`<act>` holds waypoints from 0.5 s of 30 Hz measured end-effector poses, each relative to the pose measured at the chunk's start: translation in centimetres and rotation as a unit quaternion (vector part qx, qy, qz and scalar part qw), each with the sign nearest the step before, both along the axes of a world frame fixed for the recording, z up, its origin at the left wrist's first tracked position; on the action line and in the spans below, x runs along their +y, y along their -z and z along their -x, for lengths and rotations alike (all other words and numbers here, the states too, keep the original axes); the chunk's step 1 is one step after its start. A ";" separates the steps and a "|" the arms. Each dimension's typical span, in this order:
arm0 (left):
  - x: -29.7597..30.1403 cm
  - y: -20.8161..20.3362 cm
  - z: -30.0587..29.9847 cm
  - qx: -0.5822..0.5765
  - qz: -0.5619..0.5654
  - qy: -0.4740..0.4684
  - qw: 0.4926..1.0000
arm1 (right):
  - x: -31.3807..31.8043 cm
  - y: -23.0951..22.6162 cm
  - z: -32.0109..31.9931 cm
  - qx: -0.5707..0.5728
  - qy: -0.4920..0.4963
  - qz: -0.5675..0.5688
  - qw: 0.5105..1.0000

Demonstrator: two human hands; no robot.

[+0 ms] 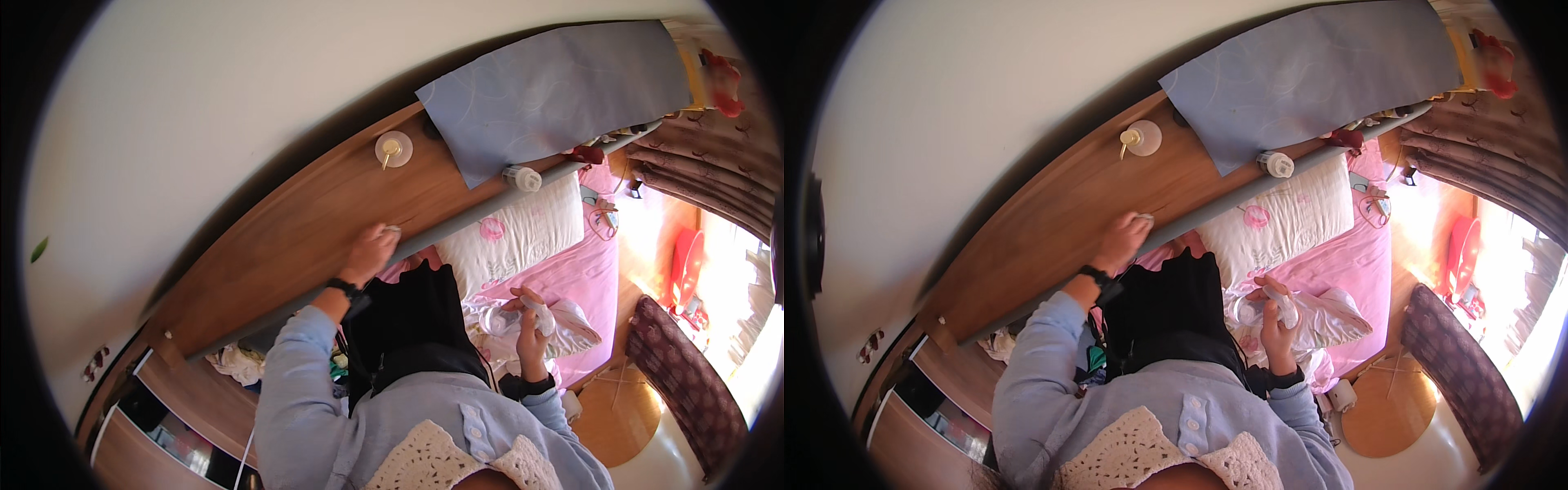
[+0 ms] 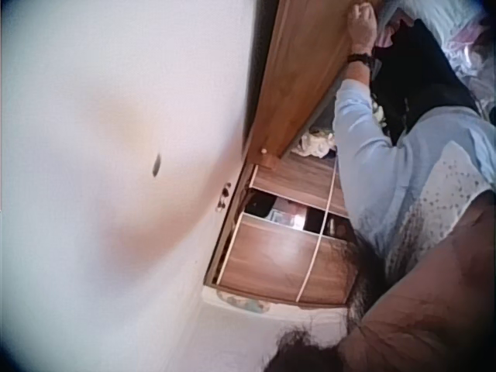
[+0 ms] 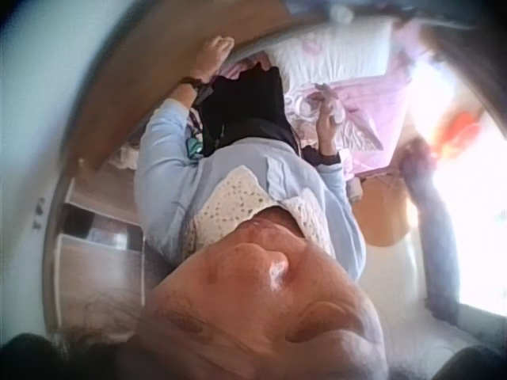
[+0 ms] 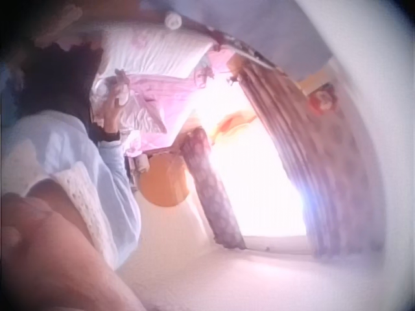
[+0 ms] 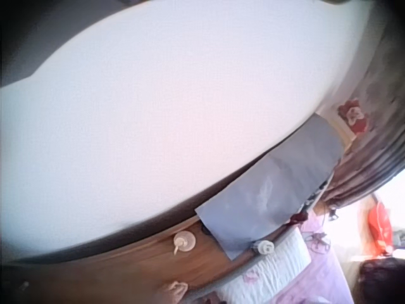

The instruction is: The person wipes a wooden headboard with a wet wipe, then moves to the bed to fold the duvet and smooth the sheets. They handle a spray bottle and wipe during cleaning, and later adjust the bedding by hand.

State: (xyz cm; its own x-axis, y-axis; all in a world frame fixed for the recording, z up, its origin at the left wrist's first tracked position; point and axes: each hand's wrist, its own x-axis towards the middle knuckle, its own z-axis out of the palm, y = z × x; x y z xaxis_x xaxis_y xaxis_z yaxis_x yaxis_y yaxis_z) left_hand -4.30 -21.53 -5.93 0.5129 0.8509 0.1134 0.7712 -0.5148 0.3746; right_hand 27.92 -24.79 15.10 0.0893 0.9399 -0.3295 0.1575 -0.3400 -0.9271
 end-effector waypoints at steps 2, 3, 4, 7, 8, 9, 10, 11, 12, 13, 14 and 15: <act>-0.5 -0.9 3.6 -0.005 0.088 -0.070 0.994 | 0.2 0.1 -0.3 -0.014 -0.019 0.002 1.000; -0.3 -1.1 3.8 -0.006 0.087 -0.129 0.988 | 0.4 0.2 -0.3 -0.012 -0.011 -0.001 1.000; 0.2 -1.1 3.3 -0.001 0.090 -0.192 0.977 | 0.5 0.3 -0.3 -0.008 -0.010 0.000 1.000; 2.6 0.3 -1.8 -0.144 0.021 -0.286 0.947 | 0.8 0.4 0.1 0.005 -0.011 0.000 1.000; 3.0 0.8 -3.6 -0.205 0.137 -0.287 0.926 | 0.9 0.3 0.3 0.008 -0.018 -0.002 1.000; 2.8 0.8 -4.6 -0.195 0.160 -0.224 0.941 | 0.9 0.3 0.4 0.011 -0.024 0.002 1.000; 2.6 0.9 -4.8 -0.095 0.092 -0.101 0.986 | 0.9 0.2 0.5 0.008 -0.027 -0.004 1.000; 2.1 0.8 -4.4 -0.091 0.106 -0.069 0.988 | 0.9 0.1 0.5 0.006 -0.027 -0.005 1.000; 1.1 0.4 -3.1 -0.081 0.101 -0.031 0.991 | 0.8 0.0 0.5 0.003 -0.029 -0.005 1.000; 0.1 -0.2 -1.1 -0.070 0.141 -0.011 0.987 | 0.7 0.0 0.5 0.001 -0.026 -0.008 1.000; -0.7 -0.7 1.4 -0.040 0.198 0.010 0.979 | 0.6 0.0 0.5 0.001 -0.022 -0.011 1.000; -1.2 -1.1 3.7 -0.018 0.185 0.045 0.982 | 0.5 0.0 0.4 0.006 -0.020 -0.017 1.000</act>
State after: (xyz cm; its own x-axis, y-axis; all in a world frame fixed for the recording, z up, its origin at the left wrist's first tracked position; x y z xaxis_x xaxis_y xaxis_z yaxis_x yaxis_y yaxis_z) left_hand -7.99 -22.73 -4.82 0.5890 0.7890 -0.1747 0.7114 -0.4036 0.5753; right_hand 27.50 -24.27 15.07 0.0475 0.9536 -0.2974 0.1582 -0.3012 -0.9403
